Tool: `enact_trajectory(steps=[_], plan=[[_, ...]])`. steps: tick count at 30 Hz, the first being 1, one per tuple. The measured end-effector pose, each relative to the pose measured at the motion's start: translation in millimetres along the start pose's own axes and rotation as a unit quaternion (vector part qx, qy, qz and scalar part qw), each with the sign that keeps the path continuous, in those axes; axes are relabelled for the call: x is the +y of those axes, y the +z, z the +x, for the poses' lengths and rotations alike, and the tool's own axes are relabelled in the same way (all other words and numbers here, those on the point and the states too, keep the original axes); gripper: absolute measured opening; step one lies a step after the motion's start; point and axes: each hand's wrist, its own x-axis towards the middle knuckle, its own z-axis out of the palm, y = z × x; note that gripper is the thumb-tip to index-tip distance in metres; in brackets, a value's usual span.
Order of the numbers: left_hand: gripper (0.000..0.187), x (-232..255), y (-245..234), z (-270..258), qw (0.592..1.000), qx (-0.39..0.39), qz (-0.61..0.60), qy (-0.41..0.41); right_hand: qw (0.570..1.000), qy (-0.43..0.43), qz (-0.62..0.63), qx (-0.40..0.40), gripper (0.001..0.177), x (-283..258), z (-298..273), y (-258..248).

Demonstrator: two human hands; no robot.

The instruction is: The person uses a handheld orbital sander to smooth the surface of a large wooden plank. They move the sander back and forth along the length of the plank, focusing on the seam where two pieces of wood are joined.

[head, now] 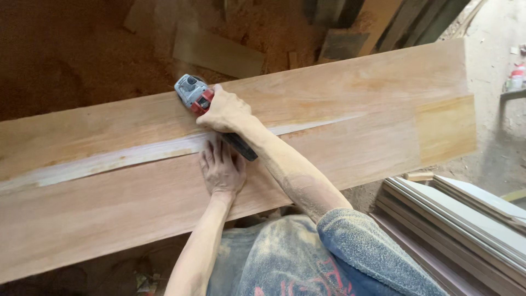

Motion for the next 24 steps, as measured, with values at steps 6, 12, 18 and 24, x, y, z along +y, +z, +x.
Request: enact_trajectory(steps=[6, 12, 18, 24], plan=[[0.061, 0, -2, 0, 0.998, 0.006, 0.050, 0.029, 0.997, 0.047, 0.015, 0.053, 0.087, 103, 8, -62], [0.063, -2, 4, -2, 0.999, 0.014, 0.032, 0.031, 0.968, 0.073, 0.173, 0.168, 0.057, 271, -10, -162], [0.062, 1, 2, -2, 0.999, 0.016, 0.031, 0.039, 0.934, 0.155, 0.223, 0.233, 0.045, 395, -25, -253], [0.062, 6, 1, 2, 0.998, 0.022, 0.033, 0.043, 0.909, 0.164, 0.289, 0.252, 0.039, 425, -30, -271]])
